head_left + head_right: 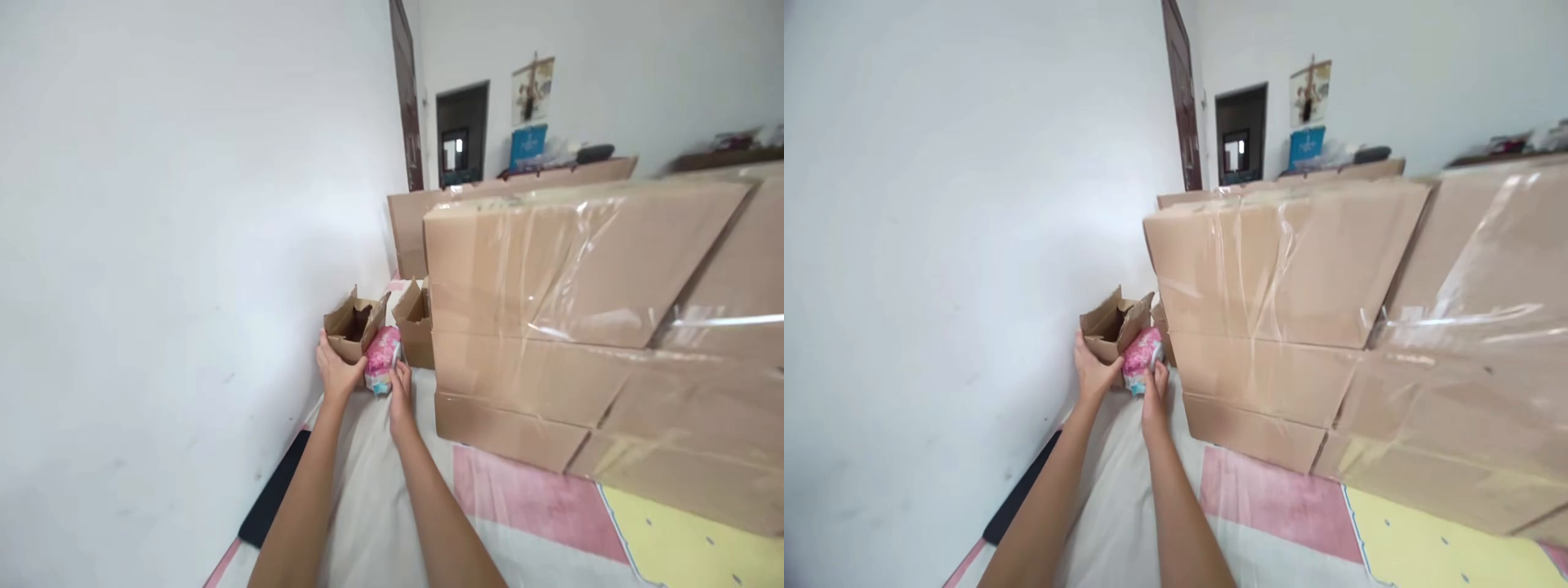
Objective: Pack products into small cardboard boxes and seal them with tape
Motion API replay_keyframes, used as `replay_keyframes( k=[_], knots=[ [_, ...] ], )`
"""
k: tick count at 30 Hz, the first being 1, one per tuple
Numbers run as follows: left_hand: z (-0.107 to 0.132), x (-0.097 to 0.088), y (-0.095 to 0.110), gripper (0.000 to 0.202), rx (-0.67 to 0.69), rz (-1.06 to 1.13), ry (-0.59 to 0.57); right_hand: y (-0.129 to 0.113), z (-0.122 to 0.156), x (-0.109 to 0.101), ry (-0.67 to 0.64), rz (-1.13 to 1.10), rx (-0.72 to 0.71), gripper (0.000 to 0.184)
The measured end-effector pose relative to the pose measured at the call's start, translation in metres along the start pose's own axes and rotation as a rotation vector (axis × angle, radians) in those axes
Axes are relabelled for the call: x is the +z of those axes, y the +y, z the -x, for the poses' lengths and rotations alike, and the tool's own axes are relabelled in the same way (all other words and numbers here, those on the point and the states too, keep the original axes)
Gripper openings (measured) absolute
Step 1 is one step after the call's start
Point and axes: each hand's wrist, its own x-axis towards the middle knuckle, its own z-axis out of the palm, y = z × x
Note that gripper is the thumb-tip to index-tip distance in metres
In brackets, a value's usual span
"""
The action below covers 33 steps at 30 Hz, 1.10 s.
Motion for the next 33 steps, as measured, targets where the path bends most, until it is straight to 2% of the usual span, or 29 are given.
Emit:
replay_keyframes(
  k=[4,7,9,11,13,16,18,20,22,24,27,29,31,33],
  knots=[
    [0.015,-0.053,0.028,0.113,-0.007,-0.014,0.021,-0.038,0.049,0.003,-0.053,-0.056,0.073,0.060],
    [0.035,-0.108,0.050,0.113,0.010,0.021,0.055,-0.082,0.104,-0.001,-0.208,-0.124,0.093,0.059],
    [0.057,-0.148,0.063,0.114,0.011,0.071,0.077,-0.113,0.146,-0.009,-0.321,-0.133,0.112,0.059],
    [0.088,-0.184,0.074,0.116,-0.033,0.159,0.076,-0.140,0.192,-0.025,-0.414,-0.077,0.126,0.061],
    [0.128,-0.212,0.085,0.120,-0.102,0.261,0.057,-0.164,0.241,-0.049,-0.473,0.043,0.108,0.065],
    [0.198,-0.232,0.106,0.124,-0.185,0.375,-0.024,-0.191,0.318,-0.104,-0.505,0.276,0.035,0.076],
    [0.241,-0.230,0.128,0.123,-0.166,0.462,-0.128,-0.207,0.370,-0.147,-0.493,0.397,-0.020,0.082],
    [0.275,-0.217,0.155,0.123,-0.083,0.557,-0.275,-0.221,0.416,-0.187,-0.406,0.484,-0.061,0.085],
    [0.296,-0.193,0.186,0.126,0.026,0.656,-0.463,-0.232,0.454,-0.219,-0.267,0.573,-0.071,0.084],
    [0.309,-0.161,0.215,0.130,0.118,0.780,-0.672,-0.238,0.480,-0.243,-0.128,0.663,-0.059,0.079],
    [0.318,-0.113,0.245,0.130,0.194,0.963,-0.935,-0.236,0.498,-0.264,0.011,0.774,-0.047,0.079],
    [0.321,-0.091,0.254,0.133,0.170,1.032,-1.068,-0.233,0.498,-0.274,0.041,0.853,-0.031,0.082],
    [0.325,-0.081,0.256,0.138,0.095,1.066,-1.134,-0.235,0.493,-0.282,0.050,0.943,-0.081,0.077],
    [0.330,-0.079,0.255,0.139,0.031,1.081,-1.115,-0.245,0.481,-0.292,0.063,1.048,-0.260,0.061]
  ],
)
